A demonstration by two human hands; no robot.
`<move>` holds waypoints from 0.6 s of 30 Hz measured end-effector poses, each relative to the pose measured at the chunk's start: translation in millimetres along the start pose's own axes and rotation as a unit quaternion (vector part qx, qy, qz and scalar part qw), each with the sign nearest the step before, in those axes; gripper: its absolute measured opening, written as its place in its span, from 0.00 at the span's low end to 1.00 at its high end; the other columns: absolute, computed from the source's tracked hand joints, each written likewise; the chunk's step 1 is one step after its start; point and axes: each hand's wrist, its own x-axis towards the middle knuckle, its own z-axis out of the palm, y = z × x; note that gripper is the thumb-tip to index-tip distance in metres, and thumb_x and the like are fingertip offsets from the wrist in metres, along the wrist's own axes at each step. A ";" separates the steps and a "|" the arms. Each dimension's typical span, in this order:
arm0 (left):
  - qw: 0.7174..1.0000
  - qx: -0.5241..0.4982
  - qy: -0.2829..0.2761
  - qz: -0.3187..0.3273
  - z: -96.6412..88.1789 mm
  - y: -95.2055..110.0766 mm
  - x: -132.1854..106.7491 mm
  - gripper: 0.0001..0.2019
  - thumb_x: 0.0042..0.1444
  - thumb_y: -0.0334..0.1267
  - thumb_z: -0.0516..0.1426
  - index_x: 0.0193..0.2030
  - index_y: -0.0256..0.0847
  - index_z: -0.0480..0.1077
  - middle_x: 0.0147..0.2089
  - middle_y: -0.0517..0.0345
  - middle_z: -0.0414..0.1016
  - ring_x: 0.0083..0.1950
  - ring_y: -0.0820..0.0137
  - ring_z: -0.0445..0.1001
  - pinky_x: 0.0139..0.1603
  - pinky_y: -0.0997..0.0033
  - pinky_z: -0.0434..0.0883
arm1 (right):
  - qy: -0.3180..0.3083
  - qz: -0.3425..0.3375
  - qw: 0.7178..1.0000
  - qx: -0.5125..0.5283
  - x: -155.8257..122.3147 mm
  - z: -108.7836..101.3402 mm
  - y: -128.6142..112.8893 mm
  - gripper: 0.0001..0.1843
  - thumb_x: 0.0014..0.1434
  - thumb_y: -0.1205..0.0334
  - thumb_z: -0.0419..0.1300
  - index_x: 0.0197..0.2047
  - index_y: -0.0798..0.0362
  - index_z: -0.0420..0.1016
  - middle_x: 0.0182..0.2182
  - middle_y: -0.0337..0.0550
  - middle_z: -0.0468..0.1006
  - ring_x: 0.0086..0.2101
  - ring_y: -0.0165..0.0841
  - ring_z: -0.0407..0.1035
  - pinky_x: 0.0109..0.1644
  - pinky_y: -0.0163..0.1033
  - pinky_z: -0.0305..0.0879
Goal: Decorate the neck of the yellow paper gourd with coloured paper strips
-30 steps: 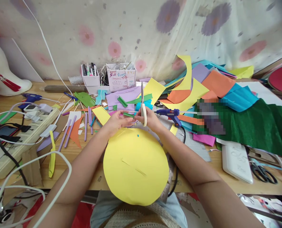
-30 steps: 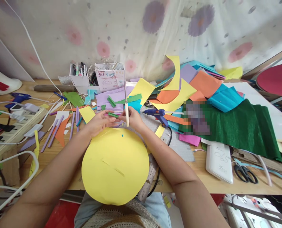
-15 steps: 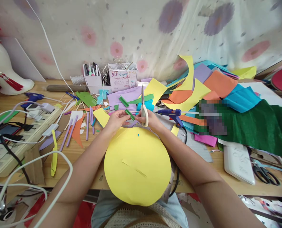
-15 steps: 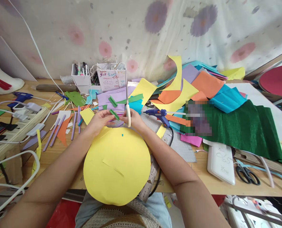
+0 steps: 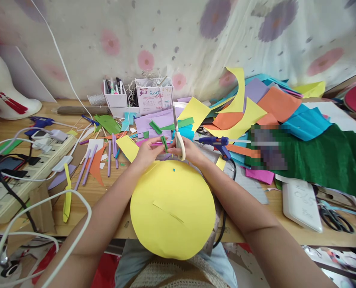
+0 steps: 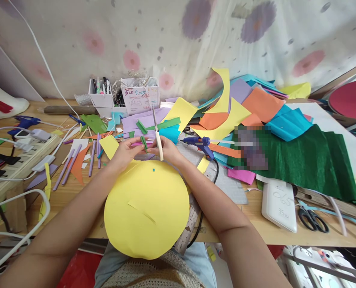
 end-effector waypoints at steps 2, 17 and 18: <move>0.999 0.031 0.000 0.032 -0.6 -3.7 0.8 0.14 0.43 0.32 0.60 0.40 0.37 0.75 0.39 0.56 0.75 0.32 0.75 0.72 0.38 0.71 0.73 | 0.008 -0.004 1.000 -0.003 0.4 2.1 -1.8 0.25 0.34 0.51 0.69 0.29 0.53 0.61 0.25 0.36 0.69 0.25 0.27 0.61 0.28 0.35 0.57; 0.961 0.221 -0.014 0.169 -5.3 -1.1 -4.8 0.22 0.42 0.27 0.59 0.46 0.43 0.68 0.34 0.61 0.72 0.35 0.73 0.72 0.42 0.72 0.69 | 0.014 -0.054 0.998 0.016 1.8 -0.4 2.6 0.27 0.33 0.47 0.69 0.31 0.52 0.63 0.26 0.35 0.67 0.24 0.25 0.58 0.28 0.35 0.58; 0.962 0.221 -0.014 0.161 -5.4 -1.8 -4.6 0.22 0.42 0.27 0.59 0.47 0.43 0.67 0.35 0.60 0.72 0.35 0.73 0.72 0.41 0.73 0.69 | 0.024 -0.057 0.998 0.014 2.2 0.6 2.2 0.27 0.33 0.47 0.69 0.31 0.52 0.62 0.26 0.35 0.67 0.25 0.26 0.59 0.29 0.35 0.58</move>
